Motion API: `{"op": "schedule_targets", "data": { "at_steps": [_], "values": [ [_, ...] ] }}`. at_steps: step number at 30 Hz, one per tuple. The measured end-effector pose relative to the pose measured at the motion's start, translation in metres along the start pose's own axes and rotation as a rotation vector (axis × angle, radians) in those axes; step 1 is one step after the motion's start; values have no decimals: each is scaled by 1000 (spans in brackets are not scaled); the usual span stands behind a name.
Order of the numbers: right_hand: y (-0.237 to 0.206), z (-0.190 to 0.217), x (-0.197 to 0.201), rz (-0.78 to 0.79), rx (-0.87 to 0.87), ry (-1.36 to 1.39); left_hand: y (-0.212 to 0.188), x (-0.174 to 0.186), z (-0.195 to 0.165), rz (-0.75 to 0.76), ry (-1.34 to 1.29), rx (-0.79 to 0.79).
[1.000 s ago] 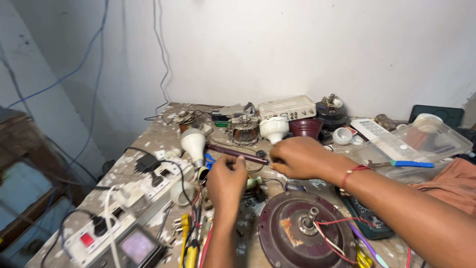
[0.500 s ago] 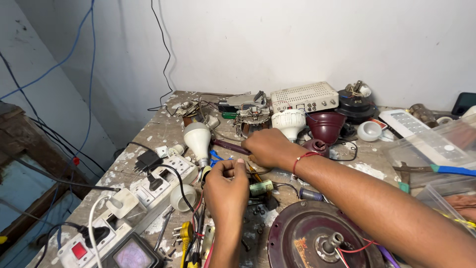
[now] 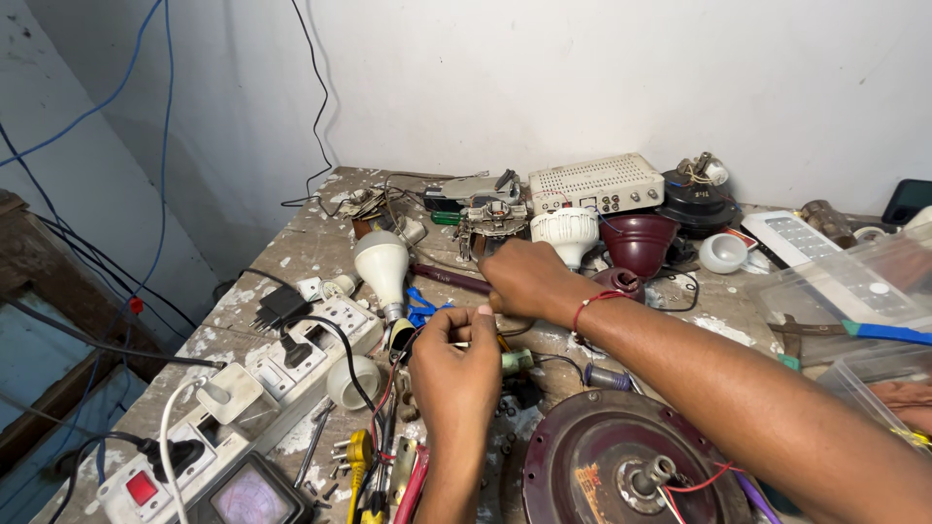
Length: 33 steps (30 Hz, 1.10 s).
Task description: The person wipes the housing of a ceiling fan motor with a cloth, then twists the fan's red and black lead wires together and secures them, and finally fits a long metal downrod tube onto the fan's central shaft, threading the wires through it.
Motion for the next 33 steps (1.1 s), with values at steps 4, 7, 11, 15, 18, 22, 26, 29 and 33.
{"op": "schedule_targets", "data": {
  "at_steps": [4, 7, 11, 15, 18, 22, 26, 29, 33],
  "values": [
    [-12, 2, 37, -200, 5, 148, 1, -7, -5, 36, -76, -72],
    [-22, -7, 56, -219, -58, 243, -2, -15, -10, 99, -113, -117],
    [-44, -19, 89, -275, -97, 345, -1, -12, -13, 102, -59, -143],
    [-89, -30, 124, -333, -161, 466, -1, -3, -22, 25, -165, -251],
    [-128, -32, 141, -323, -223, 647, -4, 0, -30, -22, -196, -364],
    [-177, -38, 162, -350, -351, 712, -4, -6, -34, 35, -82, -440],
    [-205, -43, 172, -388, -418, 1026, 0, -25, -15, 196, -15, -248],
    [-224, -49, 184, -530, -392, 1110, -1, -37, -13, 336, -244, -242],
    [-233, -58, 190, -680, -285, 1207, -5, -41, -17, 438, -517, -299]
  ]
}}
Point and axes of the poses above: each hand's wrist, its own y-axis towards the middle knuckle, its own x-axis out of the back of the hand, z = x × y, the point moved 8 cm from there along y, towards the middle knuckle, and after that the axes turned 1 degree about -x, right-handed, at the moved point
